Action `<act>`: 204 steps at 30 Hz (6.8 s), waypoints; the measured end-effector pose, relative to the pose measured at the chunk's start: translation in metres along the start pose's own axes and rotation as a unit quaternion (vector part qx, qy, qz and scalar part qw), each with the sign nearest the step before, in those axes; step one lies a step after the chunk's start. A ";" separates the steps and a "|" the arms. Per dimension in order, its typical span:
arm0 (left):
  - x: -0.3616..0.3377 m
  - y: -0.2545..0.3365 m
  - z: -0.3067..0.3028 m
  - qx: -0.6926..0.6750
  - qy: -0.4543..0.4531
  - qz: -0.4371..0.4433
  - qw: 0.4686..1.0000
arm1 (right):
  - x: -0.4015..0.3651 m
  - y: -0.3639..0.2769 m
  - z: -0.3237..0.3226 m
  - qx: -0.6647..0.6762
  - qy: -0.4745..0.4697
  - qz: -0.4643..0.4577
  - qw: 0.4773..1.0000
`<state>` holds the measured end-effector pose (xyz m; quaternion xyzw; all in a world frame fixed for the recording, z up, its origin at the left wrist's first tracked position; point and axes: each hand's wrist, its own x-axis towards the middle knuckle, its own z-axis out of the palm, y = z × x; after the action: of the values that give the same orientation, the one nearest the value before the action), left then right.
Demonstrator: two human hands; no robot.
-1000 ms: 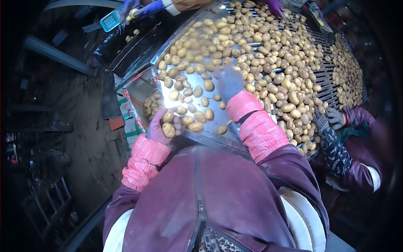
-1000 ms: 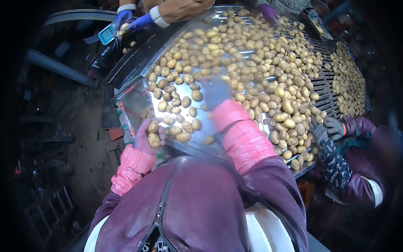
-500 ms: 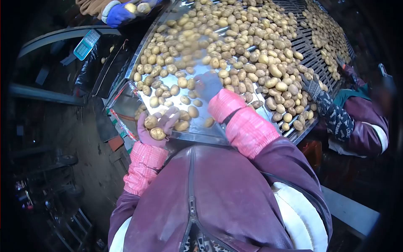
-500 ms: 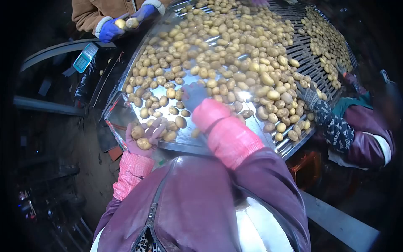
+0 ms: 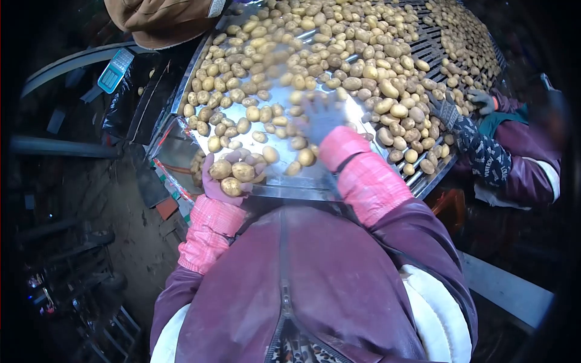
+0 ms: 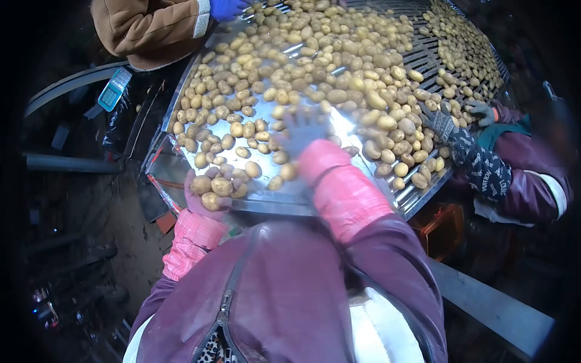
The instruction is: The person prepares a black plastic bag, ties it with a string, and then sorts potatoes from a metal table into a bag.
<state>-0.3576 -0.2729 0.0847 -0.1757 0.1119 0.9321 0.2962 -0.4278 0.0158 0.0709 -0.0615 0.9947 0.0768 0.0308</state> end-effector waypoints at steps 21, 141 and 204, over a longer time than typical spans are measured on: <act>-0.014 0.008 0.006 0.033 0.084 -0.014 0.996 | -0.091 0.060 -0.001 0.206 -0.110 0.032 0.972; 0.193 0.139 0.012 0.972 0.109 0.200 0.064 | -0.167 0.065 0.019 0.265 0.128 0.099 0.951; 0.042 -0.001 -0.010 0.932 0.188 0.212 0.228 | 0.276 -0.045 0.018 0.220 -0.070 -0.179 0.956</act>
<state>-0.3867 -0.2540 0.0589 0.0846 0.9868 0.1379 0.0127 -0.6947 -0.0581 0.0270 -0.2243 0.9552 -0.1464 0.1262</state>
